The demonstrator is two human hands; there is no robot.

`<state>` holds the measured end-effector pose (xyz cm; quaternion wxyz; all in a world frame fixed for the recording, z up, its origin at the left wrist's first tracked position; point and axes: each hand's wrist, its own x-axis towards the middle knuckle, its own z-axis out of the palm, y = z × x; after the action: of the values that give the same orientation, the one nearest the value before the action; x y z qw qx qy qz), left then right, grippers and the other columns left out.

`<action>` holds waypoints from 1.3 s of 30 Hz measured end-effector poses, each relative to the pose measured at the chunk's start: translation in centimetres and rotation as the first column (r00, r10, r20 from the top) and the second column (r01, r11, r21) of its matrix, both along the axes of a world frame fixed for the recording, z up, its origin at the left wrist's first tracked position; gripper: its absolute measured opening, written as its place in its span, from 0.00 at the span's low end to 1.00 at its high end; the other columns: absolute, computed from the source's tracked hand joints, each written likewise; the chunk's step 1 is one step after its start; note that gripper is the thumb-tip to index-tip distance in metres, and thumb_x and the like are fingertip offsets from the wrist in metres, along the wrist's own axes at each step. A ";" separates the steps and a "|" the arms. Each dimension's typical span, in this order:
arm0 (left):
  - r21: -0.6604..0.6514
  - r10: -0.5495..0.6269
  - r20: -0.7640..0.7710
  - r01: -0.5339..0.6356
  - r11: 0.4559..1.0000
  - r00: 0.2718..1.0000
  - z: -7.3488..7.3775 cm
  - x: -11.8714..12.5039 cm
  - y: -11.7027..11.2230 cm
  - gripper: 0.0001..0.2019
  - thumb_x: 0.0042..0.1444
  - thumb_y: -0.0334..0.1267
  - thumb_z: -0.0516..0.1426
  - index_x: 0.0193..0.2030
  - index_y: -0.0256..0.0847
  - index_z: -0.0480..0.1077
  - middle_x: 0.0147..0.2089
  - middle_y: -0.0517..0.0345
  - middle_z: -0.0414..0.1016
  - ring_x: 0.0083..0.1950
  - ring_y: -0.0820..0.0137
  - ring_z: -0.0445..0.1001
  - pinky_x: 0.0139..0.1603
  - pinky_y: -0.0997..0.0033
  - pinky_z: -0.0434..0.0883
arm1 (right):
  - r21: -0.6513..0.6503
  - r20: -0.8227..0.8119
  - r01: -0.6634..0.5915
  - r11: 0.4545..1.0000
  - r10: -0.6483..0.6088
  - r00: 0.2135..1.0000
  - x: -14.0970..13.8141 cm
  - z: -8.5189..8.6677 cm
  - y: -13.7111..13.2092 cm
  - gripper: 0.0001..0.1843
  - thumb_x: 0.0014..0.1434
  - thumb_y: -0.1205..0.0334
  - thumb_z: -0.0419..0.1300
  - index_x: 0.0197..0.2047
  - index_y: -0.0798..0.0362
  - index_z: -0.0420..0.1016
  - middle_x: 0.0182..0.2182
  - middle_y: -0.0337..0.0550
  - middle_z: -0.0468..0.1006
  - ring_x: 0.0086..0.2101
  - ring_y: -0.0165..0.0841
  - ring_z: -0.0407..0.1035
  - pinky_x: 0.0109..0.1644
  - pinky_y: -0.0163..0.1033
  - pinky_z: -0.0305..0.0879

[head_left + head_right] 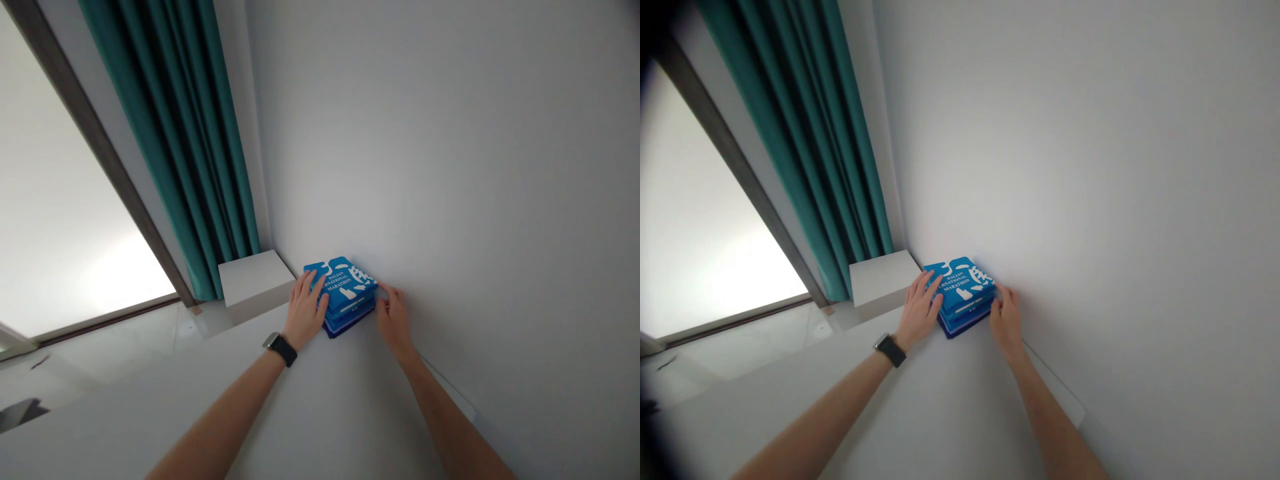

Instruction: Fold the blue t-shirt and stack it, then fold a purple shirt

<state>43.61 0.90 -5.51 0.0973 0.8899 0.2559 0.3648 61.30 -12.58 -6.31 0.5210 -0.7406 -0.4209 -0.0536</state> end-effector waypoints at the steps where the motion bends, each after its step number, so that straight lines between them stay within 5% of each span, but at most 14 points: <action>1: 0.026 0.005 -0.028 -0.004 1.000 1.000 0.9 0.3 1.0 0.22 0.67 0.42 0.44 0.67 0.44 0.59 0.69 0.49 0.57 0.72 0.59 0.49 0.70 0.49 0.52 | -0.005 0.102 0.024 1.000 -0.023 0.995 0.0 0.4 0.0 0.24 0.61 0.61 0.45 0.57 0.54 0.69 0.49 0.53 0.72 0.45 0.41 0.68 0.53 0.53 0.65; 6: 0.135 -0.029 -0.294 0.071 0.988 0.955 3.5 2.5 5.0 0.22 0.67 0.42 0.45 0.64 0.39 0.62 0.69 0.47 0.58 0.71 0.60 0.52 0.70 0.52 0.50 | -0.251 0.381 -0.035 0.967 0.132 0.915 0.1 3.1 3.5 0.24 0.64 0.63 0.42 0.57 0.53 0.71 0.53 0.52 0.73 0.54 0.42 0.62 0.61 0.50 0.56; 14: 0.034 0.022 -0.371 -0.010 0.999 0.928 1.6 3.6 5.2 0.21 0.68 0.45 0.43 0.63 0.41 0.61 0.67 0.46 0.62 0.68 0.60 0.59 0.67 0.53 0.56 | -0.676 0.422 -0.036 0.736 0.427 0.800 0.6 4.0 11.4 0.27 0.68 0.57 0.40 0.66 0.52 0.60 0.67 0.48 0.58 0.64 0.39 0.51 0.67 0.50 0.45; 22: -0.019 0.020 -0.309 -0.028 0.999 0.951 1.0 2.8 4.9 0.26 0.68 0.50 0.41 0.66 0.40 0.59 0.68 0.46 0.61 0.69 0.59 0.57 0.68 0.50 0.54 | -0.753 0.334 -0.014 0.657 0.401 0.853 1.7 3.6 12.1 0.30 0.68 0.50 0.38 0.69 0.50 0.53 0.69 0.49 0.53 0.66 0.43 0.46 0.67 0.55 0.44; 31: -0.098 0.038 -0.270 -0.066 0.993 0.962 0.4 2.4 4.3 0.28 0.67 0.52 0.40 0.68 0.39 0.56 0.71 0.45 0.55 0.72 0.58 0.51 0.69 0.49 0.52 | -0.758 0.339 -0.008 0.653 0.404 0.850 1.5 3.5 12.1 0.33 0.68 0.45 0.37 0.70 0.51 0.52 0.69 0.51 0.52 0.67 0.43 0.45 0.67 0.55 0.43; 39: -0.109 0.024 -0.254 -0.053 0.993 0.967 -0.1 2.0 1.4 0.38 0.60 0.64 0.46 0.69 0.41 0.53 0.73 0.43 0.49 0.74 0.51 0.42 0.69 0.43 0.48 | -0.758 0.349 -0.022 0.652 0.434 0.831 1.0 3.9 11.6 0.34 0.68 0.42 0.36 0.70 0.50 0.52 0.69 0.52 0.51 0.67 0.43 0.44 0.67 0.56 0.42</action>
<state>45.64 2.30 -5.64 0.1077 0.9168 0.3040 0.2354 62.31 -1.01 -2.44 0.0581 -0.7823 -0.6202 -0.0045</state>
